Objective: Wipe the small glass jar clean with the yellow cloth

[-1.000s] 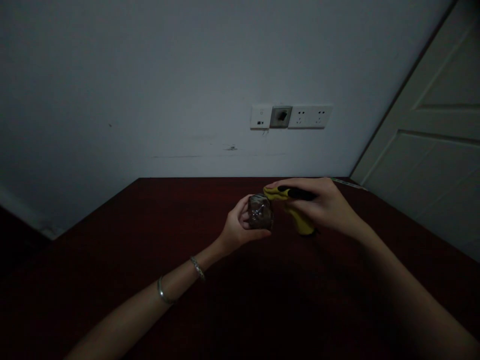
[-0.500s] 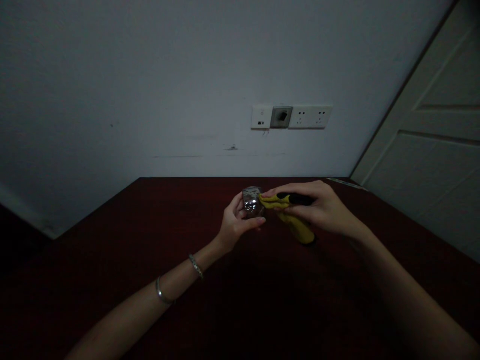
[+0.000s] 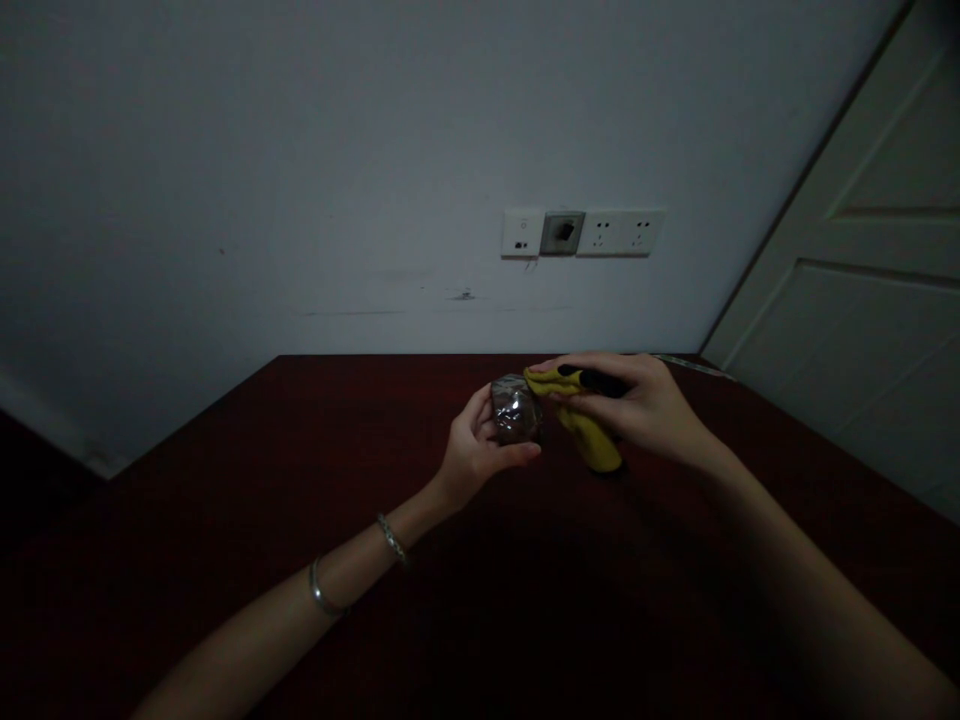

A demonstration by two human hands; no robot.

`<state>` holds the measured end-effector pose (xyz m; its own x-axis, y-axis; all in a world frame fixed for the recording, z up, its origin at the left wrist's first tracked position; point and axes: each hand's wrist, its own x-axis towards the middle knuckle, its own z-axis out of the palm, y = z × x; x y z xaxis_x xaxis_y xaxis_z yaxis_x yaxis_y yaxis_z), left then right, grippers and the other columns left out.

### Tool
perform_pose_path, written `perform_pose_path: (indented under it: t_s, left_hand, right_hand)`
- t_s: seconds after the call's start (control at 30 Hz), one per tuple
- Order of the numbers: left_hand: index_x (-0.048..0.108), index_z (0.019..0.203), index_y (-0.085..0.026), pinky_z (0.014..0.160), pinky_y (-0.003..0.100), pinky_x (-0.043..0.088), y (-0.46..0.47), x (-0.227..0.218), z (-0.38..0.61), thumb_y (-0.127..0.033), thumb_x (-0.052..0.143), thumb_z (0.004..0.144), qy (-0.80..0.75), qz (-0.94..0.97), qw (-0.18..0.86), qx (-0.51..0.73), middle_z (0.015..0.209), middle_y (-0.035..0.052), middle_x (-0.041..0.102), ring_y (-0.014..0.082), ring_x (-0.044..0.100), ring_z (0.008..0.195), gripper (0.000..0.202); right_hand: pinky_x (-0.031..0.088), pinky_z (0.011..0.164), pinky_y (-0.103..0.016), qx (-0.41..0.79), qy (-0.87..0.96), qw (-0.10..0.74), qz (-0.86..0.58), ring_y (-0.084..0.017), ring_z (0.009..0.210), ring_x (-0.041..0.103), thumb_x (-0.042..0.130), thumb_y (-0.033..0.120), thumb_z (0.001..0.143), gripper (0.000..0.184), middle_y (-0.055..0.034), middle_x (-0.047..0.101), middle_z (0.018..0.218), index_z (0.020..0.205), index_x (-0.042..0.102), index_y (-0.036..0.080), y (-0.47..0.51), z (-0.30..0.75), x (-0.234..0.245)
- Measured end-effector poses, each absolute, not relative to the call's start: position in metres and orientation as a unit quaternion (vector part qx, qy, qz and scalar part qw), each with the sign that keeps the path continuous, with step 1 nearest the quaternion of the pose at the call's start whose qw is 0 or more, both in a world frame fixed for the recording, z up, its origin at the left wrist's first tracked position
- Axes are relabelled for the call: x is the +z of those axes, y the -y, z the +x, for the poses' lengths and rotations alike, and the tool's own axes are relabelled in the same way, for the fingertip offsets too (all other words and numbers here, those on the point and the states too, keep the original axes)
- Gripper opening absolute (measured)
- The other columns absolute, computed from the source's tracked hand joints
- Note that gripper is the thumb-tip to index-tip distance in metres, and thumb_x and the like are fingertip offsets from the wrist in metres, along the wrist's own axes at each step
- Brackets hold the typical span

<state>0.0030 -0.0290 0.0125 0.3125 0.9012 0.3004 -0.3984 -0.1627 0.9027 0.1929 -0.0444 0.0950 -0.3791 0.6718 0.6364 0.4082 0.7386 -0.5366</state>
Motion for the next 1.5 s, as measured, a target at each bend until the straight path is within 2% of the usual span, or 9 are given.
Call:
perform_pose_path:
  t_s: [0.1, 0.33, 0.5, 0.6, 0.7, 0.93, 1.17, 1.33, 1.5]
  left_hand:
    - [0.047, 0.12, -0.015, 0.063, 0.025, 0.057, 0.027, 0.011, 0.003, -0.018, 0.086, 0.051, -0.234, 0.538, 0.595, 0.549, 0.121, 0.0136, 0.058, 0.0233, 0.065, 0.093, 0.079]
    - [0.049, 0.118, -0.015, 0.05, 0.023, 0.056, 0.024, 0.013, 0.001, -0.023, 0.082, 0.058, -0.233, 0.537, 0.588, 0.558, 0.116, 0.0128, 0.059, 0.0209, 0.064, 0.083, 0.069]
    - [0.048, 0.118, -0.015, 0.053, 0.023, 0.057, 0.023, 0.012, 0.0, -0.017, 0.085, 0.052, -0.244, 0.534, 0.6, 0.543, 0.117, 0.0129, 0.059, 0.0222, 0.063, 0.088, 0.076]
    - [0.047, 0.12, -0.014, 0.054, 0.023, 0.056, 0.024, 0.012, 0.0, -0.016, 0.086, 0.049, -0.248, 0.536, 0.613, 0.524, 0.116, 0.0138, 0.059, 0.0237, 0.064, 0.089, 0.081]
    - [0.048, 0.12, -0.015, 0.059, 0.025, 0.057, 0.027, 0.013, 0.002, -0.016, 0.086, 0.049, -0.243, 0.543, 0.617, 0.516, 0.117, 0.0137, 0.059, 0.024, 0.064, 0.092, 0.081]
    - [0.05, 0.12, -0.016, 0.073, 0.03, 0.057, 0.025, 0.014, 0.003, -0.016, 0.086, 0.05, -0.234, 0.543, 0.605, 0.534, 0.118, 0.0114, 0.061, 0.0237, 0.064, 0.097, 0.078]
    - [0.051, 0.119, -0.016, 0.068, 0.028, 0.056, 0.02, 0.01, 0.0, -0.017, 0.085, 0.052, -0.253, 0.547, 0.594, 0.533, 0.117, 0.0111, 0.061, 0.0231, 0.064, 0.096, 0.075]
    - [0.05, 0.119, -0.015, 0.081, 0.035, 0.055, 0.02, 0.011, 0.001, -0.018, 0.086, 0.051, -0.257, 0.557, 0.583, 0.533, 0.119, 0.0128, 0.06, 0.0254, 0.063, 0.101, 0.077]
    - [0.049, 0.12, -0.016, 0.091, 0.04, 0.052, 0.02, 0.009, 0.005, -0.017, 0.087, 0.047, -0.255, 0.562, 0.583, 0.528, 0.124, 0.0138, 0.058, 0.0275, 0.061, 0.108, 0.082]
  right_hand:
    - [0.053, 0.088, -0.035, 0.154, 0.823, 0.44, -0.325, -0.02, 0.096, 0.068, 0.066, 0.015, 0.079, 0.028, -0.0052, 0.073, 0.108, 0.106, 0.07, 0.019, 0.044, 0.194, 0.096]
    - [0.052, 0.09, -0.036, 0.17, 0.838, 0.409, -0.317, -0.021, 0.099, 0.067, 0.066, 0.015, 0.078, 0.031, -0.0042, 0.072, 0.109, 0.108, 0.07, 0.022, 0.048, 0.196, 0.097]
    - [0.053, 0.089, -0.033, 0.171, 0.85, 0.374, -0.33, -0.019, 0.095, 0.069, 0.066, 0.015, 0.078, 0.029, -0.0028, 0.074, 0.105, 0.106, 0.07, 0.021, 0.05, 0.201, 0.103]
    - [0.053, 0.089, -0.033, 0.132, 0.84, 0.406, -0.334, -0.02, 0.098, 0.068, 0.065, 0.015, 0.079, 0.028, -0.0038, 0.073, 0.108, 0.107, 0.07, 0.021, 0.048, 0.202, 0.101]
    - [0.053, 0.089, -0.033, 0.092, 0.835, 0.433, -0.328, -0.019, 0.098, 0.068, 0.063, 0.012, 0.08, 0.031, -0.0042, 0.072, 0.109, 0.108, 0.069, 0.021, 0.046, 0.2, 0.096]
    - [0.052, 0.09, -0.031, 0.111, 0.858, 0.41, -0.29, -0.018, 0.1, 0.067, 0.062, 0.01, 0.08, 0.032, -0.0064, 0.072, 0.111, 0.11, 0.068, 0.017, 0.049, 0.192, 0.097]
    - [0.053, 0.084, -0.025, 0.139, 0.876, 0.362, -0.288, -0.016, 0.093, 0.069, 0.064, 0.011, 0.08, 0.027, -0.0036, 0.074, 0.103, 0.106, 0.07, 0.017, 0.055, 0.189, 0.103]
    - [0.053, 0.088, -0.029, 0.093, 0.848, 0.415, -0.317, -0.017, 0.097, 0.068, 0.063, 0.009, 0.079, 0.032, -0.0046, 0.072, 0.109, 0.11, 0.068, 0.019, 0.052, 0.191, 0.099]
    - [0.052, 0.09, -0.031, 0.06, 0.864, 0.401, -0.297, -0.019, 0.1, 0.068, 0.057, 0.004, 0.078, 0.038, -0.0062, 0.072, 0.11, 0.112, 0.068, 0.018, 0.047, 0.188, 0.093]
